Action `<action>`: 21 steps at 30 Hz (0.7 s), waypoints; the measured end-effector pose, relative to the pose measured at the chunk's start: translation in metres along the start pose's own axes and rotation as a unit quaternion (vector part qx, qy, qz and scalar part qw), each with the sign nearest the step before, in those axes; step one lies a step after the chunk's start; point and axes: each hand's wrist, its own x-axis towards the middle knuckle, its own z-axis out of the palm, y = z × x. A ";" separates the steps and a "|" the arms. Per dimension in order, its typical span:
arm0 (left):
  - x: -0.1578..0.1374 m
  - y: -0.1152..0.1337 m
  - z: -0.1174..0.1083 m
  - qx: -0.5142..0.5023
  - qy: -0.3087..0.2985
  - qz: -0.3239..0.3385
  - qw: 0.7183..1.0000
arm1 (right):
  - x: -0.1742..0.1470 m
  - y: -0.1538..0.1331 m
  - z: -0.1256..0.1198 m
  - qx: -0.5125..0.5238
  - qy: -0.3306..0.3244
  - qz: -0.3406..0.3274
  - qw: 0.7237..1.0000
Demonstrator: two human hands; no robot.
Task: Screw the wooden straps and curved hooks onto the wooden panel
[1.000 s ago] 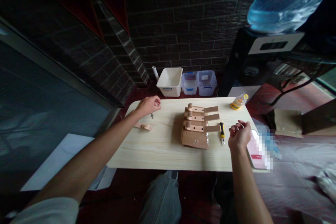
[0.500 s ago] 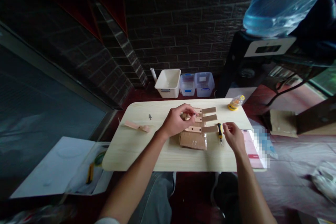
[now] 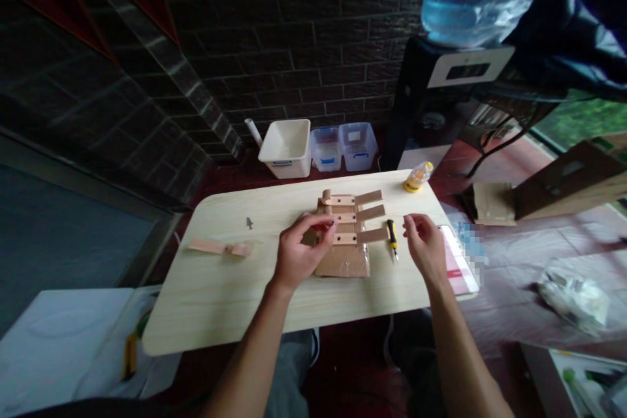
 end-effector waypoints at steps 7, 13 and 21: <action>0.007 0.014 -0.005 -0.007 0.002 -0.008 1.000 | -0.007 -0.097 0.008 0.006 -0.279 -0.096 0.956; 0.005 0.012 -0.008 0.048 -0.046 0.041 0.997 | -0.013 -0.112 0.033 -0.005 -0.355 -0.138 0.925; 0.000 0.010 -0.010 0.119 -0.056 0.086 0.988 | -0.009 -0.093 0.044 -0.016 -0.362 -0.146 0.921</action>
